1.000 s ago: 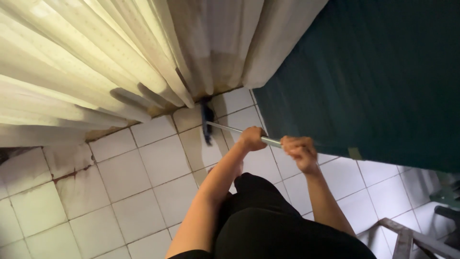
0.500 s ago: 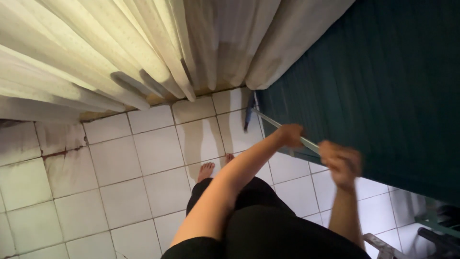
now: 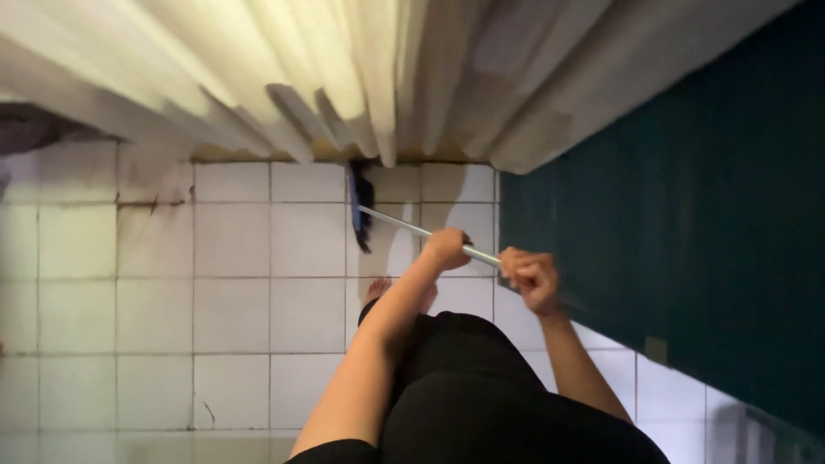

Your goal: The person uses a blue mop to clean a white tiled floor in a room. They move the mop back and forth across the surface, covering areas near a doorway, a parked red motorcycle, and a bed with a patterned sheet.

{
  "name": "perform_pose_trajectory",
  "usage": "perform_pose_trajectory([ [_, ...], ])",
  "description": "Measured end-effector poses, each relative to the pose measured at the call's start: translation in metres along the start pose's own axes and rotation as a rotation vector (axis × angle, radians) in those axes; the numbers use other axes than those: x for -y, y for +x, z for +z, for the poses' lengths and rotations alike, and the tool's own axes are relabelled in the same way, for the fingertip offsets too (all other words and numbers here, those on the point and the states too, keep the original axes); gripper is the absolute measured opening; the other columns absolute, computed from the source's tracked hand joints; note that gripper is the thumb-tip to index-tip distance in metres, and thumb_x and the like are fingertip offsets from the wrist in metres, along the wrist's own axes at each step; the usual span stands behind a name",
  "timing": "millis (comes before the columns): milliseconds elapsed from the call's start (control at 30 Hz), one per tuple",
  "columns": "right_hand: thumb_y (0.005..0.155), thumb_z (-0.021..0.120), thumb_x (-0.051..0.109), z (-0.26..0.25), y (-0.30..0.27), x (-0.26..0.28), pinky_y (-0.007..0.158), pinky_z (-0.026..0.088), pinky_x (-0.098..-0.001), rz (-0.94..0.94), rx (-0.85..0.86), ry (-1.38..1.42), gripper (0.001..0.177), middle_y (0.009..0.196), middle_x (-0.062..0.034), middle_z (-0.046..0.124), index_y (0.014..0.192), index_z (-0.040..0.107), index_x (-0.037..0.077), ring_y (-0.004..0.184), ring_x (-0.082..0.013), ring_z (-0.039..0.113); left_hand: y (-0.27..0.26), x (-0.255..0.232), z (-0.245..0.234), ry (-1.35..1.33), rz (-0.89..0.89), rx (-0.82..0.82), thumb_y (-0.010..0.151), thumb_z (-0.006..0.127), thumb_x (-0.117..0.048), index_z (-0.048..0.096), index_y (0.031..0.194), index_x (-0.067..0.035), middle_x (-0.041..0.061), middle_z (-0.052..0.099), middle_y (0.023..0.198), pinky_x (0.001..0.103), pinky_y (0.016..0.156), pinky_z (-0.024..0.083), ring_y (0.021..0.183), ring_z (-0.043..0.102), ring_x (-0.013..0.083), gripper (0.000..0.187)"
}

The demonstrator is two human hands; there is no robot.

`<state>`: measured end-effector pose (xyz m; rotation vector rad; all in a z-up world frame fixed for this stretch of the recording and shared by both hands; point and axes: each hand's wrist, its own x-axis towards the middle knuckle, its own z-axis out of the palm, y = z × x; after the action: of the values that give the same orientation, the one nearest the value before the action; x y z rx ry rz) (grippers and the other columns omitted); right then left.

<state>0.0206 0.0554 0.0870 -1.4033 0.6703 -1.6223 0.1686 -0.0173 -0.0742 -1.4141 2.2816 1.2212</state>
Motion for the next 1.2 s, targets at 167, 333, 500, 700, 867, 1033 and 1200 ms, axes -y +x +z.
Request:
perform_pose_trajectory([
  [167,0.098,0.070,0.005,0.013,-0.020,-0.018,0.069,0.055,-0.0374,-0.150,0.063,-0.319,0.027,0.072,-0.0140,0.064,0.074,0.059,-0.001,0.069,-0.0296,0.065,-0.019,0.033,-0.013,0.081,-0.064,-0.116,0.077,0.076,-0.037,0.080,0.107,-0.020,0.007,0.080,0.099,0.047,0.100,0.049,0.104,0.077,0.0295,0.035],
  [333,0.103,0.068,0.008,-0.003,0.017,0.051,0.072,0.054,-0.0383,-0.274,0.061,-0.637,0.021,0.082,-0.0134,0.066,0.085,0.058,0.002,0.072,-0.0289,0.064,-0.041,-0.027,-0.052,-0.053,0.054,-0.117,0.077,0.074,-0.041,0.078,0.110,-0.016,0.016,0.079,0.100,0.051,0.094,0.056,0.103,0.076,0.0360,0.042],
  [500,0.094,0.062,-0.002,-0.022,0.032,0.060,0.052,0.051,-0.0507,-0.217,0.281,-0.157,0.019,0.053,-0.0123,0.049,0.076,0.058,0.004,0.047,-0.0284,0.050,-0.035,-0.055,-0.039,-0.132,0.115,-0.075,0.072,0.074,-0.031,0.080,0.098,-0.015,0.013,0.079,0.092,0.049,0.086,0.062,0.097,0.077,0.0343,0.031],
  [700,0.095,0.064,-0.002,0.045,0.014,0.008,0.058,0.049,-0.0491,-0.167,0.255,-0.098,0.020,0.055,-0.0135,0.053,0.078,0.056,0.001,0.052,-0.0297,0.050,-0.028,0.037,-0.011,-0.065,0.050,-0.076,0.078,0.071,-0.033,0.079,0.107,-0.022,0.010,0.080,0.100,0.048,0.096,0.058,0.105,0.076,0.0305,0.032],
  [867,0.099,0.064,-0.004,0.134,-0.001,-0.023,0.070,0.054,-0.0481,-0.173,0.192,-0.185,0.008,0.075,-0.0165,0.062,0.092,0.062,-0.002,0.067,-0.0294,0.063,-0.082,0.118,-0.022,0.016,-0.099,-0.151,0.084,0.070,-0.031,0.077,0.112,-0.022,0.006,0.079,0.108,0.049,0.106,0.044,0.115,0.072,0.0267,0.030],
  [1033,0.098,0.062,-0.012,0.175,-0.003,-0.077,0.076,0.054,-0.0569,-0.138,0.348,-0.076,0.008,0.075,-0.0185,0.060,0.091,0.063,-0.009,0.071,-0.0370,0.063,-0.119,0.175,-0.038,0.001,-0.253,-0.274,0.081,0.069,-0.030,0.076,0.107,-0.023,0.005,0.077,0.110,0.054,0.108,0.041,0.117,0.070,0.0264,0.028],
  [1200,0.099,0.061,-0.015,0.170,0.028,-0.033,0.080,0.056,-0.0538,-0.158,0.151,-0.195,0.011,0.086,-0.0220,0.068,0.092,0.068,-0.011,0.080,-0.0354,0.069,-0.142,0.142,-0.101,-0.018,-0.178,-0.210,0.081,0.070,-0.034,0.079,0.103,-0.022,0.006,0.079,0.104,0.057,0.109,0.037,0.114,0.073,0.0264,0.026],
])
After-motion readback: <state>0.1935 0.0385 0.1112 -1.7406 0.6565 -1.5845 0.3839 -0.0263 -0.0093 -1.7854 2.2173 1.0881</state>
